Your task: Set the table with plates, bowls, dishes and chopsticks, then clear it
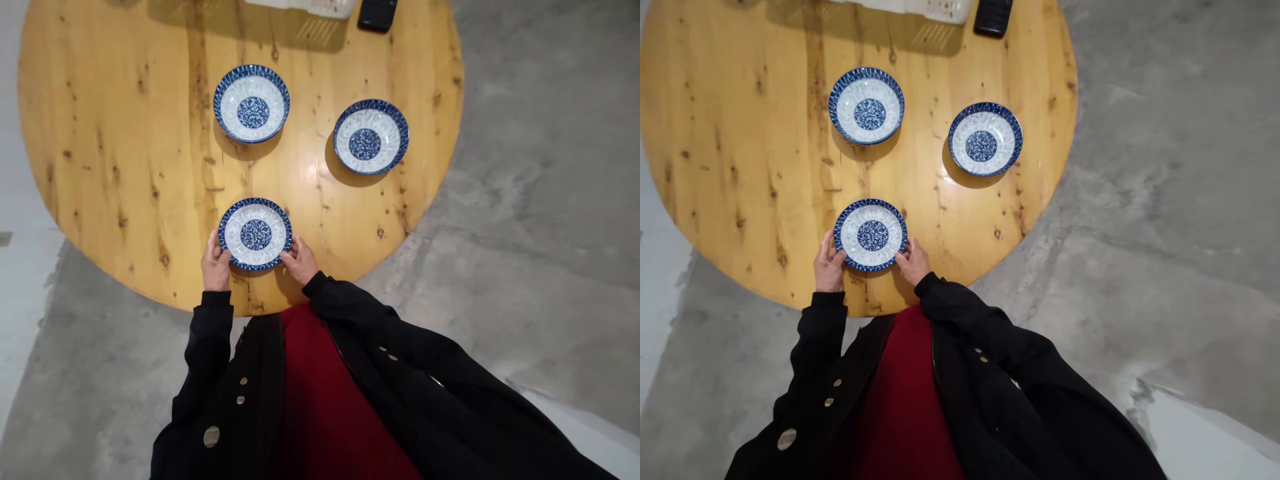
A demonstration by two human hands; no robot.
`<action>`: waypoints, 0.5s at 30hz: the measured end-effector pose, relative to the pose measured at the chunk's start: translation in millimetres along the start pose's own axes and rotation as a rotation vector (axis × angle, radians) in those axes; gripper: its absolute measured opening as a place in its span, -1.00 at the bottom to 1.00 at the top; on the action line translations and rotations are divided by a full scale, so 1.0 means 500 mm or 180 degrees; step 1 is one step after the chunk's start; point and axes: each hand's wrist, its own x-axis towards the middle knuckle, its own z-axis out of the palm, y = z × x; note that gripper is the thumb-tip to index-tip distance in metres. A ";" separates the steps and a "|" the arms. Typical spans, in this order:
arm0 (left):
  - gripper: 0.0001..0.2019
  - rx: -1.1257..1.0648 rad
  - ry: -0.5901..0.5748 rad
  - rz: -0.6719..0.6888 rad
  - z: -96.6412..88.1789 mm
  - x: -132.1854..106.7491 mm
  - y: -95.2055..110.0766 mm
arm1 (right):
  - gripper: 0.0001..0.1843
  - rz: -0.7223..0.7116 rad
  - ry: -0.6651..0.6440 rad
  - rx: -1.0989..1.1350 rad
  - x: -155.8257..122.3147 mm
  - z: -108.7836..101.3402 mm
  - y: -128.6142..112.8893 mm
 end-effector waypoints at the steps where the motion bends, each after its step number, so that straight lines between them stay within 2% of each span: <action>1: -0.24 -0.0020 -0.0009 0.0008 0.000 0.003 -0.001 | -0.68 -0.0012 0.0014 -0.0031 0.001 0.002 0.001; 9: -0.27 -0.0059 -0.0050 0.0117 -0.008 0.024 -0.011 | -0.72 -0.0149 0.0176 -0.0400 0.007 0.014 -0.003; 15: -0.29 0.0169 -0.0186 0.0330 -0.019 0.040 -0.024 | -0.72 -0.0217 0.0179 -0.0572 0.007 0.013 -0.006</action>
